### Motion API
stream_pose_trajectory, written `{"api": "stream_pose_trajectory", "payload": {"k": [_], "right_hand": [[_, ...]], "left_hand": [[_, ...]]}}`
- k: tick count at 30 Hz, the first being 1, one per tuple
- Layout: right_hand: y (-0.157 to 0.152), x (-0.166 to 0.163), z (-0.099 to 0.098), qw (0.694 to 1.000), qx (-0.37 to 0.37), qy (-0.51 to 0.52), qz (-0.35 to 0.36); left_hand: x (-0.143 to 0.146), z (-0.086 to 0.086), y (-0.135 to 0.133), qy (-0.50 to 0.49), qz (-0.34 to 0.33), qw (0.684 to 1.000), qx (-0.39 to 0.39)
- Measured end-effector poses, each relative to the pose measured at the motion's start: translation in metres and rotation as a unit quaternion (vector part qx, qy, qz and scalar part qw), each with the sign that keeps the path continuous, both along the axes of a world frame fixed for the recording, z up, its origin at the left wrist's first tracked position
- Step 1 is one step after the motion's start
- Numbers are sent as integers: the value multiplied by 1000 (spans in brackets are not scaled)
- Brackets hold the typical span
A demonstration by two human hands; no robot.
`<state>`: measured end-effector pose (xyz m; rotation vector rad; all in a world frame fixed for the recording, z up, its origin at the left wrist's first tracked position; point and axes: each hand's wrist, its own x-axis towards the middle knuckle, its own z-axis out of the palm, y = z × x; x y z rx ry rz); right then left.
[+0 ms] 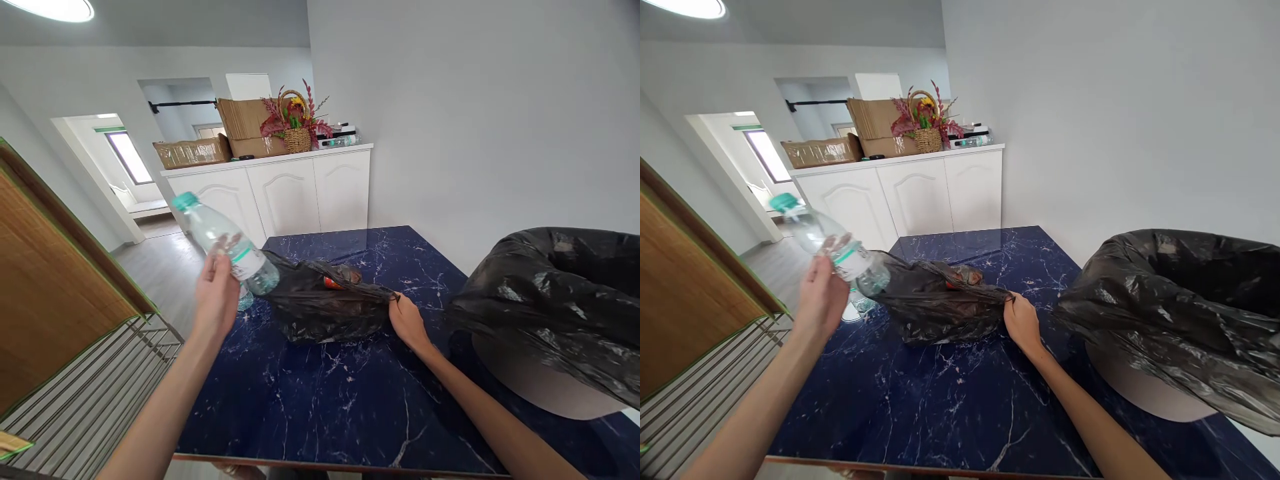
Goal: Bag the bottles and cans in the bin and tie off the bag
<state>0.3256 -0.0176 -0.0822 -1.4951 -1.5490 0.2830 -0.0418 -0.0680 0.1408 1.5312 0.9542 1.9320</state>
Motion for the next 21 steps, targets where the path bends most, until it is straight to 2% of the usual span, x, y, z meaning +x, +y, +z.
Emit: {"api": "stream_pose_trajectory", "payload": {"k": [2,4,6,9,14,21], "right_hand": [[-1,0,0,1000,-2,-1,0],[-2,0,1,1000,1,0,1],[-3,-2,2,1000,9,1,2],[-8,-6,9,999,35,1,7],[-24,-16,34,992,122,-14,29],[-43,-22,62,966,240,-69,69]], "left_hand": [[-19,5,-15,7,79,996,41],[-43,1,-26,2,150,986,68],[-67,-13,-32,-20,207,976,71],[-95,-43,-32,-28,269,962,15],[-109,-84,-25,1,284,957,-59],[-114,-108,-8,37,269,956,-107]]}}
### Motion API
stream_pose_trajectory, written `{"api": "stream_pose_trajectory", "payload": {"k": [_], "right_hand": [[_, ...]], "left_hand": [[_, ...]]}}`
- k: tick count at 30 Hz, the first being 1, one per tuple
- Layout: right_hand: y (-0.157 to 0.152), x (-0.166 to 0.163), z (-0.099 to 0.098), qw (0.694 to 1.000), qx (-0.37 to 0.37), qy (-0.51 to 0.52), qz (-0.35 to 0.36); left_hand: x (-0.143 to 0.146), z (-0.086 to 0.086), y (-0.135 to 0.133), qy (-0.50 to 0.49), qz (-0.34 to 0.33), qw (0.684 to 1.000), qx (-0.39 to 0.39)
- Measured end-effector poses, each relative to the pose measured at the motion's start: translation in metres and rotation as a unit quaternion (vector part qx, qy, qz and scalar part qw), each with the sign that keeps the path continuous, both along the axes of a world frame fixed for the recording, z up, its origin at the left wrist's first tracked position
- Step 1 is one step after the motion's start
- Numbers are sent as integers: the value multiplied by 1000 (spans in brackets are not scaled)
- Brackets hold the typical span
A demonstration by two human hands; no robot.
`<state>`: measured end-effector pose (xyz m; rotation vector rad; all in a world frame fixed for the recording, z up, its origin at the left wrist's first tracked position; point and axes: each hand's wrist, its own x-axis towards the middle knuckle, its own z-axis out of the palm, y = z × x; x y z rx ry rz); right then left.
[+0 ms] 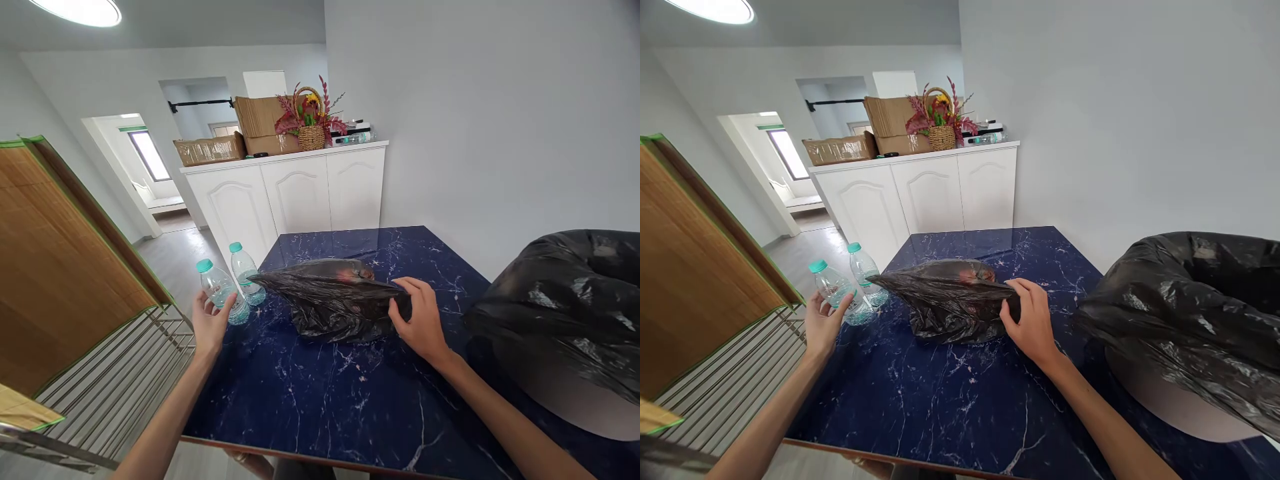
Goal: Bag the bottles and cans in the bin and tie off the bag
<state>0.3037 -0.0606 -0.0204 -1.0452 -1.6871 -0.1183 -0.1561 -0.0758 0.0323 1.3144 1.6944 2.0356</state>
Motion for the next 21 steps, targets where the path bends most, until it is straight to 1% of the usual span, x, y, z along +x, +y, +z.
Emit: {"api": "stream_pose_trajectory", "payload": {"k": [3,5,8,10,12,14,16,18,19,20,21], "right_hand": [[-6,-6,5,998,27,-37,38],[-10,-11,7,995,30,-66,74],[-13,-19,7,986,11,-112,123],[-12,-23,4,981,-8,-136,140],[-10,-24,0,978,-24,-152,144],[-7,-23,-4,978,-34,-155,138],[-5,-21,-5,979,-37,-151,130],[-5,-19,-5,981,-36,-144,126],[-5,-19,-4,981,-34,-142,126],[-6,-19,-2,981,-32,-140,128],[-7,-19,-1,981,-30,-139,131]], "left_hand": [[-2,-4,7,11,-2,1000,-10],[-2,-4,11,23,-4,1000,-18],[-3,-2,12,49,-13,998,-37],[-4,3,9,70,-12,996,-50],[-4,9,4,98,16,993,-61],[-1,17,-4,143,74,985,-56],[9,24,-13,198,133,971,-28],[27,28,-24,273,165,947,31],[39,29,-30,314,159,934,62],[53,28,-35,359,131,920,86],[68,27,-39,400,76,909,92]]}}
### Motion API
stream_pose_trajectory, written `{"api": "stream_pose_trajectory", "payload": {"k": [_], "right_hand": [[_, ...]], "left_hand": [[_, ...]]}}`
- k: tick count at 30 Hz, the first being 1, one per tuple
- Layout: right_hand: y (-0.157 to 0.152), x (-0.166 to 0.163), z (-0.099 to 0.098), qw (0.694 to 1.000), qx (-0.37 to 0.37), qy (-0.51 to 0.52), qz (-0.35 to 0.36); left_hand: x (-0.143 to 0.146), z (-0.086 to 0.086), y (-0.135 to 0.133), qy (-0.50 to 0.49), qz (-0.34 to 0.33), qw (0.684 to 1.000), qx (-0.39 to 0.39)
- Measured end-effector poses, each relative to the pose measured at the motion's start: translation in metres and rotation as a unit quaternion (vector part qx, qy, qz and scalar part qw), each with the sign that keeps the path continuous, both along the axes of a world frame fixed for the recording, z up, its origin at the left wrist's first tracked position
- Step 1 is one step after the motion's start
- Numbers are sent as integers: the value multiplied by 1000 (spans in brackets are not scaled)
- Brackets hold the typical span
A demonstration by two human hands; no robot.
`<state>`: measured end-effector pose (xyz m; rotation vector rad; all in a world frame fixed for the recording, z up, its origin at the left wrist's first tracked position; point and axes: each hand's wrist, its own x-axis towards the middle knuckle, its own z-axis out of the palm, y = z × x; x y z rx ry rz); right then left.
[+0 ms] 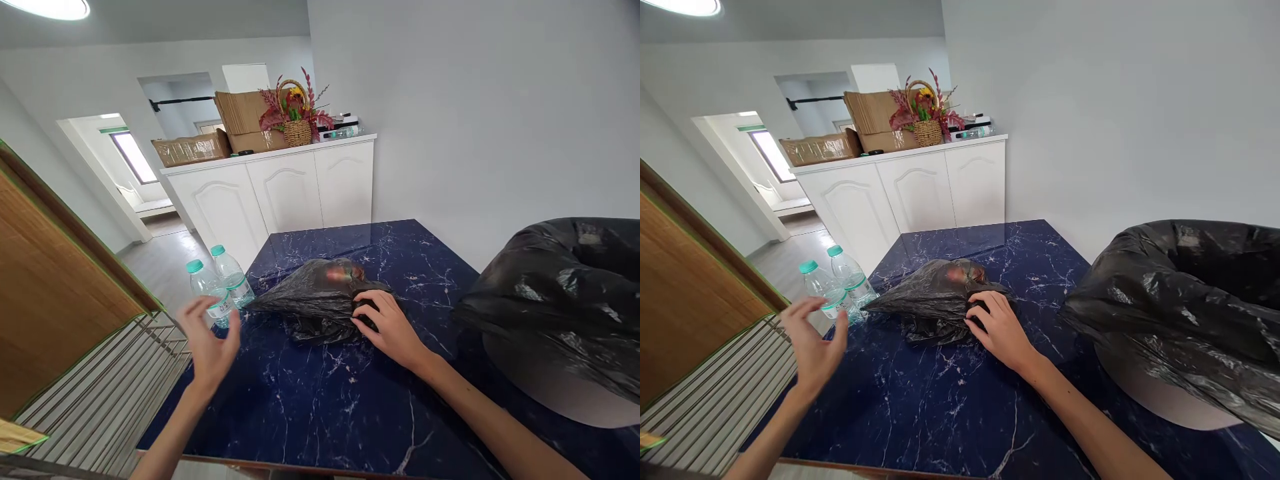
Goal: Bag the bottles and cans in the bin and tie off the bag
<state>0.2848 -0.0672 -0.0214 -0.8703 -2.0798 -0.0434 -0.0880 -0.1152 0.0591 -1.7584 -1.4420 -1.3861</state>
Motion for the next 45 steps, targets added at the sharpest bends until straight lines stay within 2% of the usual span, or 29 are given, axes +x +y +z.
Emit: {"api": "stream_pose_trajectory", "payload": {"k": [1,3,4,6,8,12,15,20,25,28,31,35,39,41,43,45], "right_hand": [[-1,0,1,1000,2,1,4],[-3,-1,4,1000,6,1,11],[-4,-2,5,1000,9,2,12],[-4,-2,6,1000,13,8,4],[0,-1,5,999,15,22,-21],[11,6,0,993,16,62,-102],[15,10,-1,986,24,86,-143],[11,9,8,988,43,78,-123],[6,4,12,996,21,34,-80],[7,2,9,997,-6,20,-77],[10,1,3,995,-38,18,-92],[15,1,-10,988,-86,35,-127],[21,3,-20,980,-128,62,-142],[23,4,-21,978,-141,74,-138],[23,5,-19,978,-147,81,-123],[22,5,-16,981,-149,80,-97]], "left_hand": [[16,-2,-4,41,-65,996,-38],[46,-8,-8,115,-202,960,-158],[60,-11,-8,150,-249,934,-208],[83,-18,-4,206,-297,891,-274],[98,-25,4,232,-295,881,-288],[114,-37,30,228,-217,912,-262],[123,-41,48,236,-187,916,-265],[135,-42,64,254,-174,922,-236],[130,-42,52,266,-164,926,-211],[125,-41,33,277,-196,918,-204],[124,-36,13,286,-254,900,-209],[128,-30,-4,296,-348,858,-234],[133,-26,-7,248,-428,817,-297],[134,-26,-3,195,-414,826,-330],[136,-26,3,134,-358,862,-335],[138,-28,12,84,-287,906,-300]]}}
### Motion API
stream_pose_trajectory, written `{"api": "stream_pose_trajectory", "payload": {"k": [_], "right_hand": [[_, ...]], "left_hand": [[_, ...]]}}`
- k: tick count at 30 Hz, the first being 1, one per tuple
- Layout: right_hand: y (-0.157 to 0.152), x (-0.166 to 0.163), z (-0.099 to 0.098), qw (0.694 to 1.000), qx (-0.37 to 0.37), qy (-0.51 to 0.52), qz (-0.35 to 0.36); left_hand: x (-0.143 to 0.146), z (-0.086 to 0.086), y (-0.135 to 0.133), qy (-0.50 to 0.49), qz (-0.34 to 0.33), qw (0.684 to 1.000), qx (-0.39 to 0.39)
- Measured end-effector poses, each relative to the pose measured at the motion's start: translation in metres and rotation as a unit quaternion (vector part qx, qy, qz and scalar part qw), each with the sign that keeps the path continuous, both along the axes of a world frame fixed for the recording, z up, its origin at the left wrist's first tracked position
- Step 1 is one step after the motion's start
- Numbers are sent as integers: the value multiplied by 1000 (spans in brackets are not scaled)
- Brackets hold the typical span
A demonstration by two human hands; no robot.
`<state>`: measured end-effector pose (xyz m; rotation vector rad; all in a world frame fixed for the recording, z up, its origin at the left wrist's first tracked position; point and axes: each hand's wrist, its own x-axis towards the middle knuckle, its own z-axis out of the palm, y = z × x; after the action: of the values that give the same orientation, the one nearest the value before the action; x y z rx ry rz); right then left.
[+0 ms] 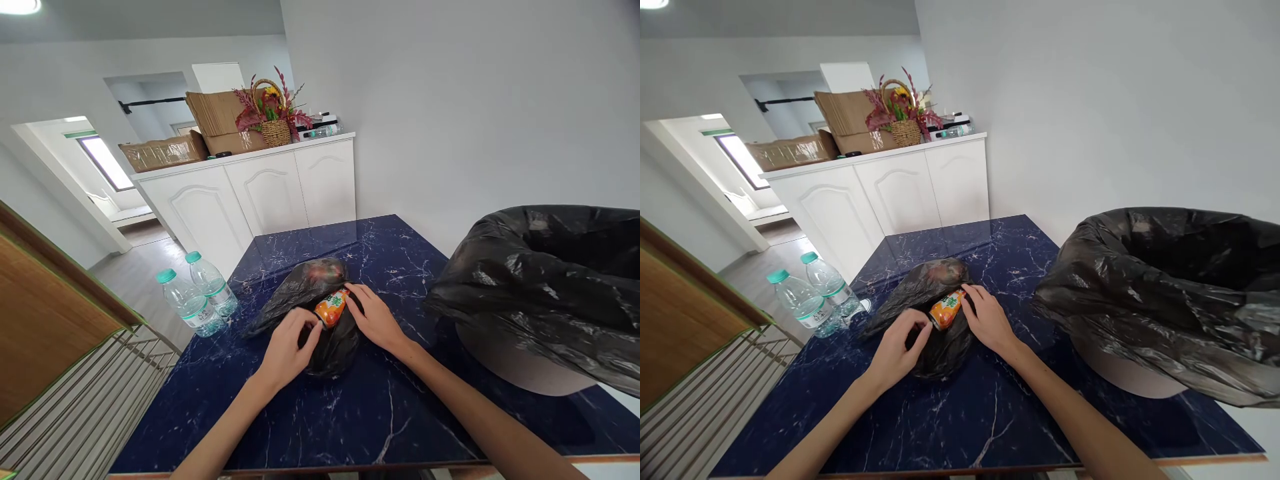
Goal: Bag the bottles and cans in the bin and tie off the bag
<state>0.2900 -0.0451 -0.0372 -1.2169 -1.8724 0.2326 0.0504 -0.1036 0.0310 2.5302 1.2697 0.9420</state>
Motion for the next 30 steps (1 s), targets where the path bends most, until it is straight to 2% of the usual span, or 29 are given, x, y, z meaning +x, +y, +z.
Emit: {"api": "stream_pose_trajectory", "payload": {"k": [2,4,7,11,14,17,20,23,26,30], "right_hand": [[-2,-1,3,1000,2,-2,28],[-5,-2,4,999,5,-4,52],[-6,-2,3,998,8,-8,65],[-3,2,-1,999,4,-15,48],[0,5,-2,999,-2,-20,29],[0,5,-2,999,-6,-22,23],[-2,4,-2,999,-7,-24,26],[-4,3,-3,999,-6,-26,29],[-5,2,-5,999,-2,-26,27],[-6,-1,-9,1000,9,-21,21]], "left_hand": [[3,-3,8,-8,57,998,37],[5,-6,14,23,84,995,37],[6,-14,17,74,95,993,-2],[2,-17,11,79,107,991,-15],[-5,-6,-1,50,120,991,-10],[-19,17,-20,16,130,991,19],[-41,42,-41,-1,149,986,72],[-75,54,-60,-5,226,971,77],[-115,53,-73,-28,334,941,54],[-164,48,-78,-56,429,901,43]]}}
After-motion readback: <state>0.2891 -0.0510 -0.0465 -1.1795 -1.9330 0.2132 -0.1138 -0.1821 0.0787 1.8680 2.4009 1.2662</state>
